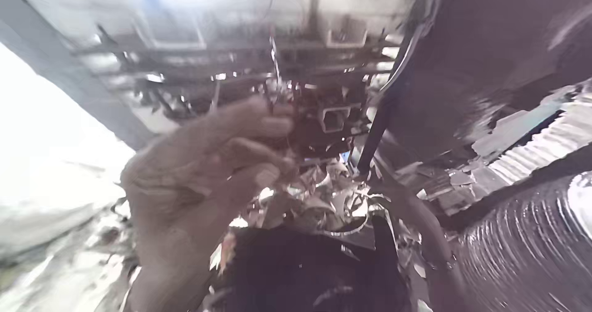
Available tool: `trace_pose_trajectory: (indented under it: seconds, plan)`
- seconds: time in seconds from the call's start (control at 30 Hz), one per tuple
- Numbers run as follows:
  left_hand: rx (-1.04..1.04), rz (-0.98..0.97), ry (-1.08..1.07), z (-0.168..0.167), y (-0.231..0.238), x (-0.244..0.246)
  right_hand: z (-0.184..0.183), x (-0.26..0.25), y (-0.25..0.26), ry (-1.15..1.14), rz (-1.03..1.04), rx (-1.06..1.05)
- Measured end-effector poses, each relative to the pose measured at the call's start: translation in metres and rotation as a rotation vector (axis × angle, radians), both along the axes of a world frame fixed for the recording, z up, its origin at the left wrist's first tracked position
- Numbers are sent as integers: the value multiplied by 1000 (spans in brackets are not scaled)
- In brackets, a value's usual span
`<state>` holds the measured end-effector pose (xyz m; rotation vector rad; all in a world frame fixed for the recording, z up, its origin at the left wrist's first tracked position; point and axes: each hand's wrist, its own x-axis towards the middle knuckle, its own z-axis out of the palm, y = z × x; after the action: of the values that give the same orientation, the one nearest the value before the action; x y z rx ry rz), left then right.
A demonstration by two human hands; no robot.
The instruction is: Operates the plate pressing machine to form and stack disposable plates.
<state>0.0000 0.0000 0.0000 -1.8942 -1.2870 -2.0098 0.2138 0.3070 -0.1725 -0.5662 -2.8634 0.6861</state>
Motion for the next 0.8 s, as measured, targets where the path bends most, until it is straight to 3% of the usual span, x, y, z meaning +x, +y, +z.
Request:
trace_pose_trajectory:
  seconds: [0.13, 0.37, 0.47, 0.63, 0.8]
  plan:
    - [-218, 441, 79, -12, 0, -40, 64, -56, 9, 341, 23, 154]
    - [-526, 888, 234, -33, 24, -111, 141, -195, 35, 716, -31, 483]
    - [-522, 1076, 344, -26, 39, -135, 166, -241, 44, 591, 69, 526]
    - [-620, 1264, 496, -19, 79, -182, 187, -296, 62, 119, 107, 447]
    - [-867, 1285, 507, -13, 104, -224, 206, -281, 38, 41, 32, 643]
